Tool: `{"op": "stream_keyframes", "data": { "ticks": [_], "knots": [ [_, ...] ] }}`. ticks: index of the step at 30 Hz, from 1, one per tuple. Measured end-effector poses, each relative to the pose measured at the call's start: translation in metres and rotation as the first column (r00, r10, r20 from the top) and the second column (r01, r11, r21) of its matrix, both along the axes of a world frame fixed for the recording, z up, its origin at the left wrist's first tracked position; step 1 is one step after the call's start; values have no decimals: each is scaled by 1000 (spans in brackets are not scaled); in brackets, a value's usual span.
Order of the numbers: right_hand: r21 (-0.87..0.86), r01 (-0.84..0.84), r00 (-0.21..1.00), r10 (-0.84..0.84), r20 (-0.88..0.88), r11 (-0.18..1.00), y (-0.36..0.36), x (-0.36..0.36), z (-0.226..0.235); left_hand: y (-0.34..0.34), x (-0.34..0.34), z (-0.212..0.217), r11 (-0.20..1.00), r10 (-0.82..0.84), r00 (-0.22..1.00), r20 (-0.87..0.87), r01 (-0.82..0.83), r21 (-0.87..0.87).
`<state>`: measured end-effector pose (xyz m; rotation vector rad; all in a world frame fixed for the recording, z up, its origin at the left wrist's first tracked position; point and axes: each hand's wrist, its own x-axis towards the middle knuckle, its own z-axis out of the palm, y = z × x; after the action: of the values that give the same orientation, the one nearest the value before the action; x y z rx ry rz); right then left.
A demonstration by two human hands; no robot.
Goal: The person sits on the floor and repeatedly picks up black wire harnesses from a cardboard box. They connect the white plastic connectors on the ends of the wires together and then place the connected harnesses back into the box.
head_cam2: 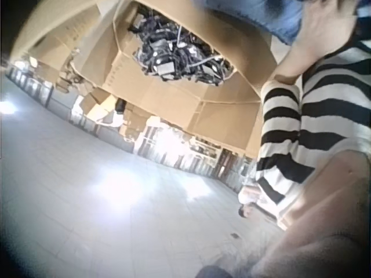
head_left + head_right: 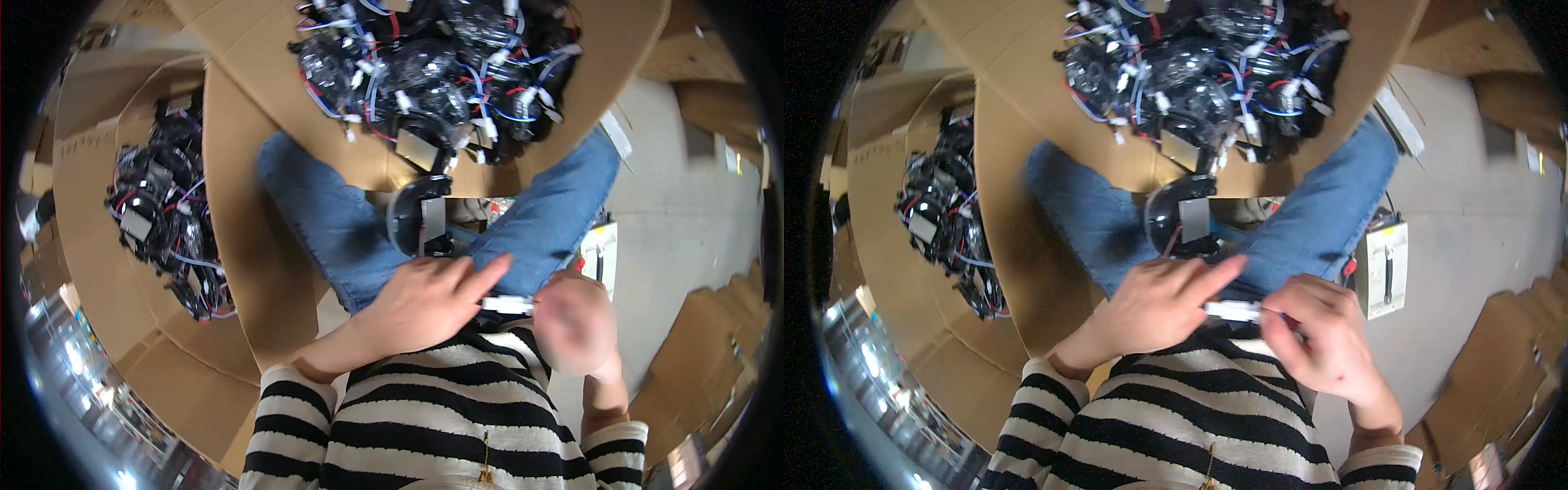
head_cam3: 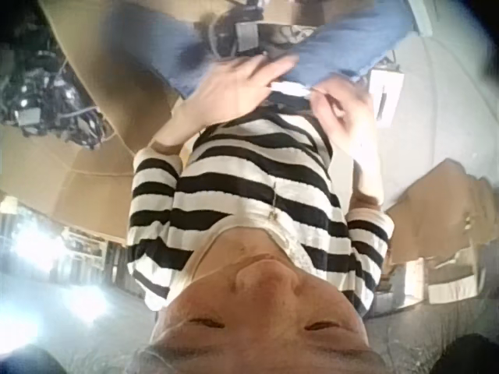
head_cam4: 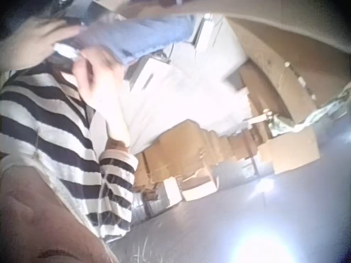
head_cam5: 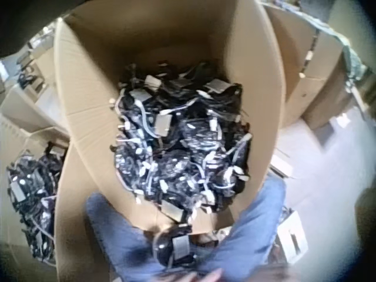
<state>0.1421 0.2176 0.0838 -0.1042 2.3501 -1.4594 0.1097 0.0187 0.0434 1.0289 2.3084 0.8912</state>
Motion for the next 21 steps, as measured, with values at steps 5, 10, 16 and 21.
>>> {"op": "stream_keyframes", "data": {
  "ticks": [5, 10, 16, 21],
  "knots": [
    [-97, 116, 985, -102, 141, 988, 12, 23, -9, 12, 15, -12, 996, 46, 994, -98, -39, 78],
    [-208, 251, 965, -227, 130, 945, 24, 35, -10, -6, 14, 7, 992, 107, 992, -69, -102, 69],
    [-176, 369, 919, -329, 216, 913, 32, 38, -11, -121, 3, 119, 665, 531, 719, -449, -682, -304],
    [-205, 282, 955, -254, 153, 937, 26, 34, -15, -170, 1, 143, 397, 462, 449, -765, -876, -274]
  ]
}}
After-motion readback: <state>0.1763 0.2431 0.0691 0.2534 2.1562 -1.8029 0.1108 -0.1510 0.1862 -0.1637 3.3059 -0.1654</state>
